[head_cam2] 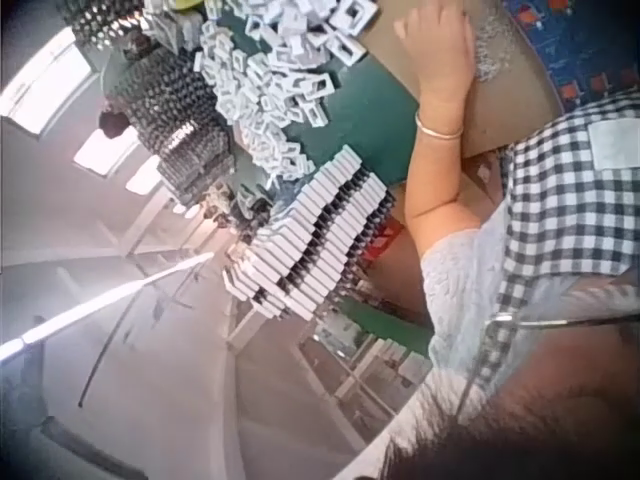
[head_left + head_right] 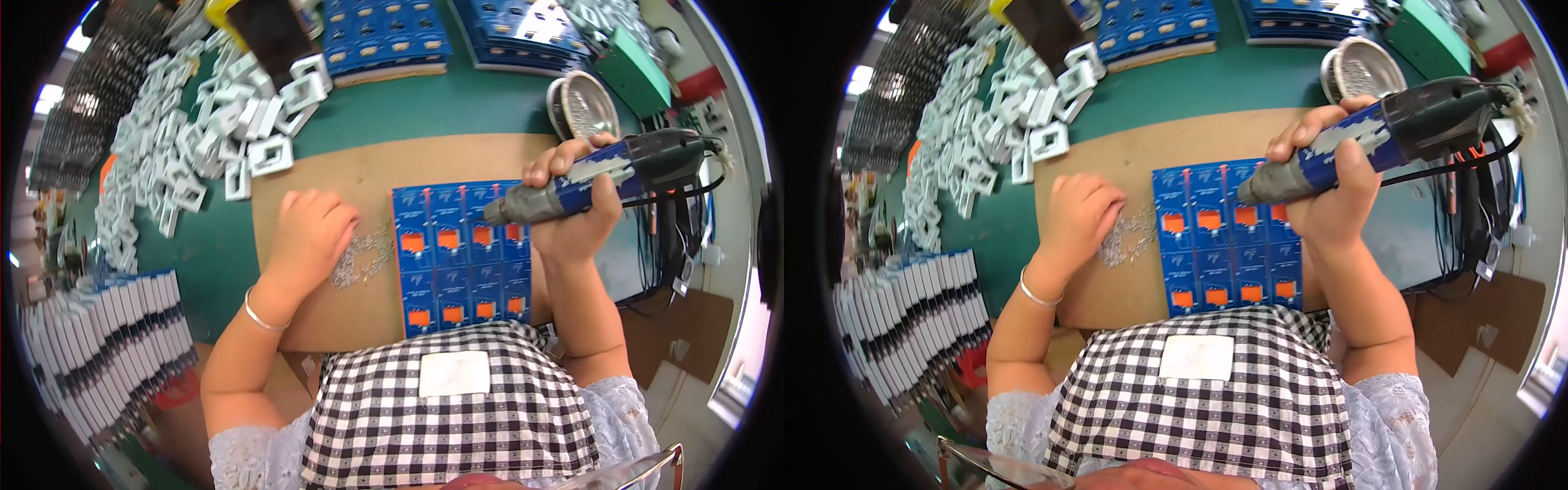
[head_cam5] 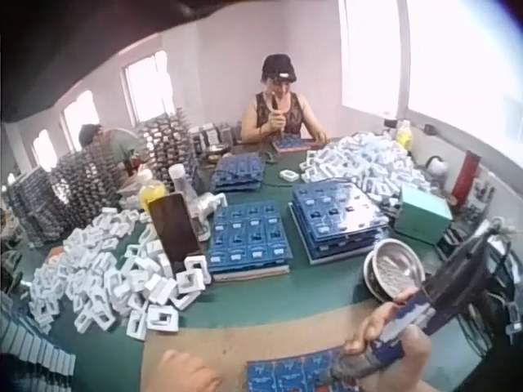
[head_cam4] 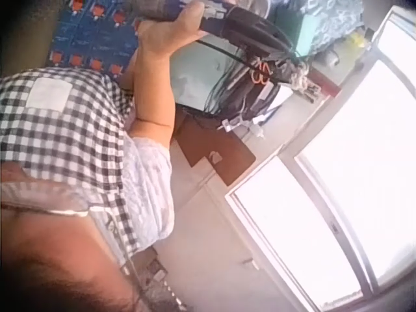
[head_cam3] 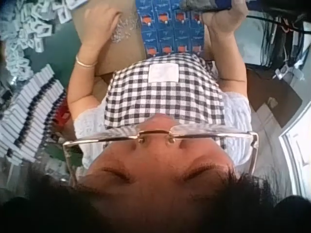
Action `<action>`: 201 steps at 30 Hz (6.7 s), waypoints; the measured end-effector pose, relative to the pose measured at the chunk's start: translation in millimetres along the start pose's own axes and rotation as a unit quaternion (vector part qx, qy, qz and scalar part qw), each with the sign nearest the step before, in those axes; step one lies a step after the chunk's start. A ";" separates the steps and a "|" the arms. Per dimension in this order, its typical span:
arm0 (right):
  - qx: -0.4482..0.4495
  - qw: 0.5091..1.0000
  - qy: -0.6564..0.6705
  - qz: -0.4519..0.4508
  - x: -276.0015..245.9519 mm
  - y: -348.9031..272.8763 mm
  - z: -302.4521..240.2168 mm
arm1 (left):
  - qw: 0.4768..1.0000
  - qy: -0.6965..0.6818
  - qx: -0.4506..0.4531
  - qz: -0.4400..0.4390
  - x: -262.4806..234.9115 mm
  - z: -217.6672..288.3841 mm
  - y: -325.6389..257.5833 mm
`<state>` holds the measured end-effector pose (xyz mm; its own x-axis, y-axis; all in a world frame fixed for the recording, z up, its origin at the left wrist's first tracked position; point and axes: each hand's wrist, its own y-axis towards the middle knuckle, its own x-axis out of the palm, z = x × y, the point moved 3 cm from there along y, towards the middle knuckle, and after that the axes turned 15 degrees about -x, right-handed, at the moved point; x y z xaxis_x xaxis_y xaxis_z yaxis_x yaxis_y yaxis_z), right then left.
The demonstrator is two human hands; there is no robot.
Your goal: The person assembles small electronic components by placing circuit boards into a jig, then securing them with screws using an electric screwdriver.
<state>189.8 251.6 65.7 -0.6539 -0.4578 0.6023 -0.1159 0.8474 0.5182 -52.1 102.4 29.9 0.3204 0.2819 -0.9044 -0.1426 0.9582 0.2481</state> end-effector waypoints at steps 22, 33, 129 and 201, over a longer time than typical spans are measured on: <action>-0.075 0.993 -0.073 -0.048 2.1 0.4 -31.2 | 0.989 -0.095 0.094 -0.058 37.0 91.8 56.6; -0.067 0.975 -0.091 -0.191 17.7 -2.4 -19.7 | 0.983 -0.142 0.117 -0.025 44.1 87.1 51.3; -0.025 0.967 -0.124 -0.220 16.7 0.2 -6.3 | 0.989 -0.101 -0.107 0.032 -12.8 -33.9 3.5; -0.082 0.973 -0.125 -0.176 -11.5 6.9 -33.9 | 0.973 -0.116 0.192 -0.056 61.0 117.0 78.1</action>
<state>221.8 253.6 83.0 -0.7585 -0.6155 0.2142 -0.2583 0.5856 0.7683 65.9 200.2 34.7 0.5223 0.1359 -0.8418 0.2510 0.9190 0.3041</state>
